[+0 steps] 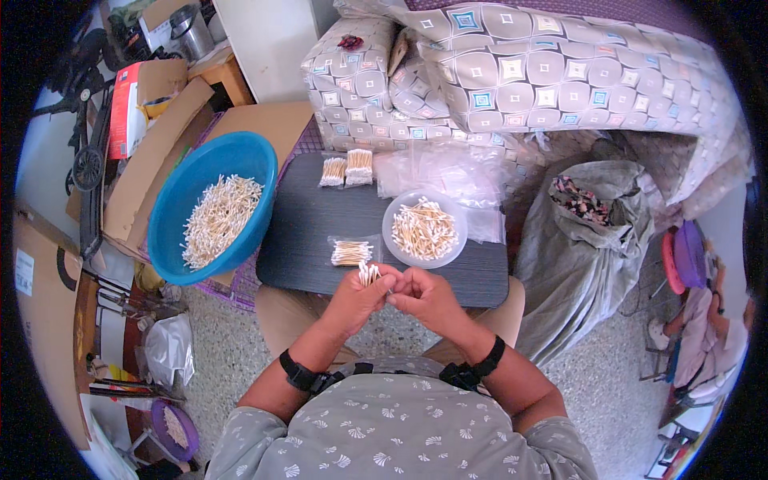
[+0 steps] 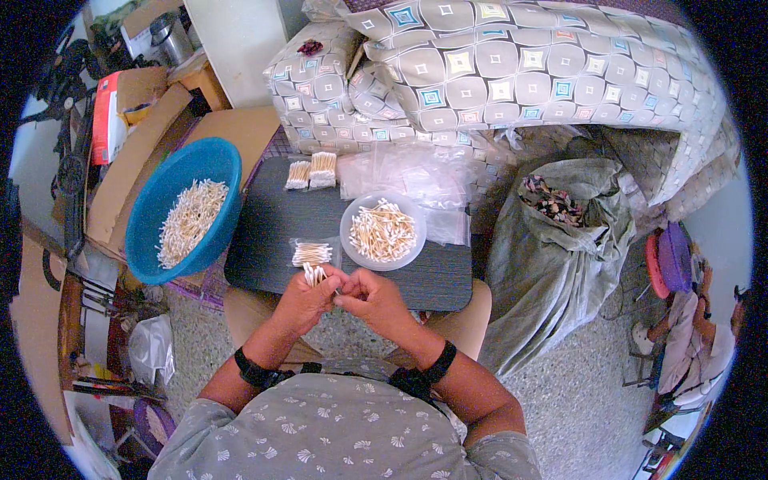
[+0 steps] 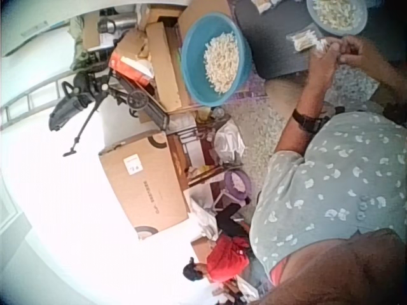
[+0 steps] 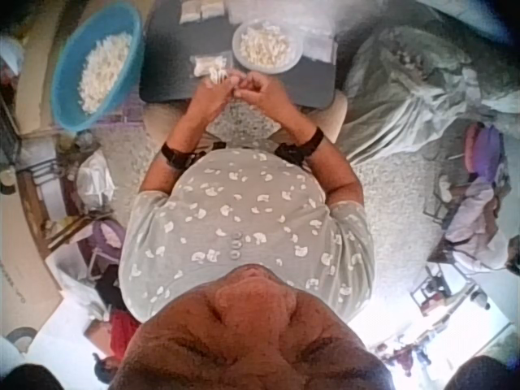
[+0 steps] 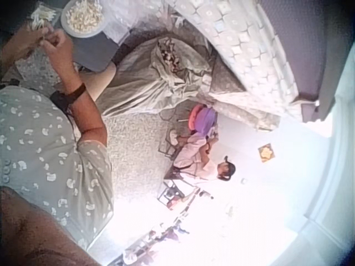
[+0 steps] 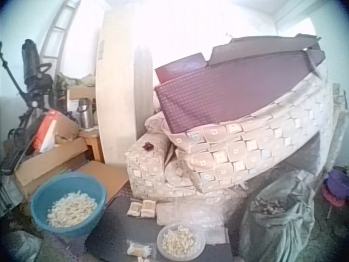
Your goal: Packaging cotton swabs into small plastic bags.
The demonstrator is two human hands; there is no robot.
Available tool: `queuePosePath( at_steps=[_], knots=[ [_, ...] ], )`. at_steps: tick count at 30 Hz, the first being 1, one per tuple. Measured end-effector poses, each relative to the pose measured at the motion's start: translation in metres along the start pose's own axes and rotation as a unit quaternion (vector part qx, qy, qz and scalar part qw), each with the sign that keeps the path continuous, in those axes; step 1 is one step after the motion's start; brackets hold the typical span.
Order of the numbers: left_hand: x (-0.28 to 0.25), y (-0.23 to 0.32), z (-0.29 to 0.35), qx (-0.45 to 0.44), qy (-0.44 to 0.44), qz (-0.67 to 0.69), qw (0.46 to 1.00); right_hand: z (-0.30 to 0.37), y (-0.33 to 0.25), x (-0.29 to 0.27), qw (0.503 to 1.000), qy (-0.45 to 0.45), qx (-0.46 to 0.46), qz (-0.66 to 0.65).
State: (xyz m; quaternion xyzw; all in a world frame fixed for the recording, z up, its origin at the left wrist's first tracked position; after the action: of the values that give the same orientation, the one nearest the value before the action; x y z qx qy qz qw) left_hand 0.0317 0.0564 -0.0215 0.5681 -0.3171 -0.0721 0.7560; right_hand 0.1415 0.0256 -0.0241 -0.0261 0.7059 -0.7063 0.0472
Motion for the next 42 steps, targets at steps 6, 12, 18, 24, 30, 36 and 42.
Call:
queuePosePath(
  at_steps=[6,12,18,24,30,36,42],
  knots=[
    [0.002,-0.003,-0.001,-0.007,-0.006,0.006,1.000,-0.001,0.008,0.003,0.999,-0.014,0.028,0.037],
    [-0.008,0.006,0.000,0.002,0.023,-0.026,0.999,-0.004,-0.014,-0.023,0.985,0.025,0.007,0.169],
    [-0.010,0.008,-0.006,0.041,0.026,0.034,0.998,-0.032,-0.022,-0.099,0.916,0.141,-0.080,0.368],
    [-0.009,-0.002,-0.005,-0.032,-0.005,0.130,0.991,-0.057,-0.028,-0.108,0.870,0.134,-0.118,0.460],
    [-0.011,-0.002,-0.004,-0.032,-0.011,0.102,0.994,-0.089,-0.011,-0.105,0.828,0.108,-0.110,0.539],
    [-0.012,-0.005,-0.003,-0.041,-0.026,0.097,0.994,-0.106,-0.004,-0.104,0.794,0.072,-0.083,0.597],
    [-0.012,-0.006,-0.002,-0.042,-0.028,0.112,0.992,-0.101,-0.016,-0.106,0.835,0.079,-0.098,0.536]
  ],
)
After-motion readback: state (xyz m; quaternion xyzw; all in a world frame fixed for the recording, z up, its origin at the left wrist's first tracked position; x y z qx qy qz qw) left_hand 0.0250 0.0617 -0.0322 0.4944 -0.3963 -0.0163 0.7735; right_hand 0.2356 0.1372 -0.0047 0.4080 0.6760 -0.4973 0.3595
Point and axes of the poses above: each hand's wrist, its own z-axis away from the middle knuckle, its own x-axis out of the palm, y = z × x, the point moved 8 cm from there along -z, towards the middle knuckle, and after that the axes turned 3 degrees about z, right-handed, at the moved point
